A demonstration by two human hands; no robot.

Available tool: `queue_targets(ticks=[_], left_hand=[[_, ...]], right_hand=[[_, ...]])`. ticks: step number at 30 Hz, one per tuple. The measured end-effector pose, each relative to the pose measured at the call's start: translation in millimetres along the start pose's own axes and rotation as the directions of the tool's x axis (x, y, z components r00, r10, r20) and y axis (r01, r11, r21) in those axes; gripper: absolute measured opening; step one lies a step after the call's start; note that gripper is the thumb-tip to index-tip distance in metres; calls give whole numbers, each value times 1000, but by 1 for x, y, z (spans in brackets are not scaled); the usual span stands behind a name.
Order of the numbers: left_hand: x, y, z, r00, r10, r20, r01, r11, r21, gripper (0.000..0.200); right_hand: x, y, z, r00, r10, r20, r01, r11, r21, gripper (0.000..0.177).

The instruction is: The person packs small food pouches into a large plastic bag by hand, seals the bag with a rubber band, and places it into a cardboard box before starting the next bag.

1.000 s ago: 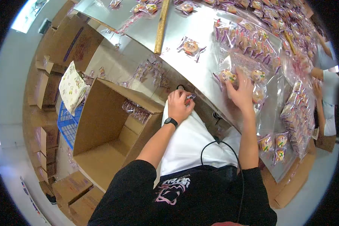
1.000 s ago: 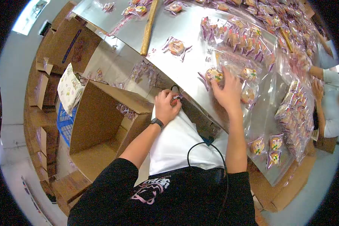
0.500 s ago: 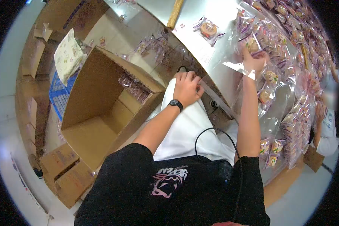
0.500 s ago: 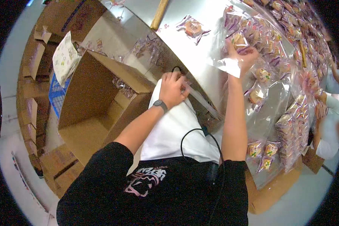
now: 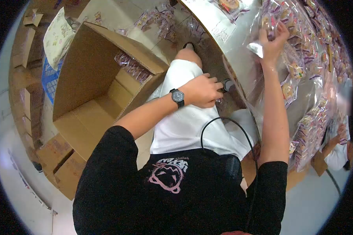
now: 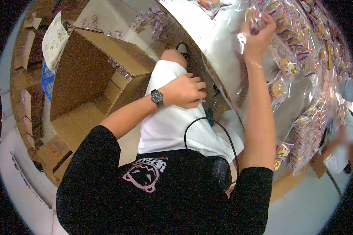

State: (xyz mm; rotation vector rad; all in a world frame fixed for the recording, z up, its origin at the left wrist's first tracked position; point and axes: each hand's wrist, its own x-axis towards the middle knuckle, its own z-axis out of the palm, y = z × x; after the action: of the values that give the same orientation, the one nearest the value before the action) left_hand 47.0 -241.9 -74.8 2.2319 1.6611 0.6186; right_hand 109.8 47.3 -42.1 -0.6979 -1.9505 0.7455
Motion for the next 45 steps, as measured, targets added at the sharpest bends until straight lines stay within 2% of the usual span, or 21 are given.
queue_targets(ticks=[3,4,7,8,11,12,15,16,18,19,22,26,29,31,33,34,35,38,42,44,45], left_hand=[[3,15,5,997,-6,72,6,1000,-2,15],[6,19,6,994,-19,108,18,1000,6,15],[17,31,3,982,-81,170,77,997,28,15],[21,36,1,978,-101,185,97,995,34,15],[29,61,-23,954,-102,283,71,990,119,16],[30,69,-32,953,-107,284,82,992,98,14],[25,83,-43,955,-145,258,90,973,213,11],[25,86,-48,951,-162,264,103,969,226,10],[25,89,-60,942,-188,278,118,961,251,11],[26,90,-67,962,-126,241,75,975,208,11],[39,89,-91,985,52,164,-69,992,102,14],[63,94,-114,973,177,147,-187,981,51,15],[84,93,-124,953,299,55,-302,953,38,14],[100,96,-132,885,454,-105,-459,888,-28,15],[115,106,-140,724,597,-346,-660,745,-96,17],[119,120,-143,700,578,-420,-699,673,-241,20],[122,135,-145,682,542,-490,-726,578,-372,22],[133,163,-150,588,661,-466,-806,529,-265,23],[145,157,-164,672,622,-402,-739,596,-315,23],[143,140,-155,729,564,-387,-683,636,-359,21],[142,136,-154,753,538,-378,-651,695,-306,20]], right_hand=[[1,-32,0,996,86,21,-81,979,-189,70],[2,-22,6,999,12,-32,-15,994,-109,72],[3,-29,3,992,119,42,-113,987,-115,72],[3,-29,5,998,55,-1,-54,983,-176,68],[-3,-26,9,999,37,-6,-37,956,-292,74],[1,-38,3,980,178,94,-152,960,-234,71],[-4,-26,11,999,-3,-46,-3,992,-130,66],[-2,-32,11,997,64,-50,-74,968,-241,60],[-3,-31,14,997,3,-81,-26,960,-279,58],[-2,-31,14,995,-28,-98,-3,953,-302,57],[3,-48,5,999,-48,10,49,977,-210,57],[2,-51,11,990,-128,-60,104,947,-304,52],[2,-47,13,998,-30,-54,14,963,-269,54],[3,-47,16,997,9,-73,-30,959,-283,55],[4,-50,15,997,32,-74,-53,949,-310,56],[4,-55,11,989,147,-18,-147,973,-179,59],[5,-52,11,996,90,-24,-93,977,-192,59],[3,-43,12,998,-34,-54,23,982,-187,55],[3,-45,7,998,-52,-40,44,985,-166,54],[3,-38,6,992,-127,-23,117,963,-243,58],[5,-37,6,986,-163,-25,150,948,-282,60]])
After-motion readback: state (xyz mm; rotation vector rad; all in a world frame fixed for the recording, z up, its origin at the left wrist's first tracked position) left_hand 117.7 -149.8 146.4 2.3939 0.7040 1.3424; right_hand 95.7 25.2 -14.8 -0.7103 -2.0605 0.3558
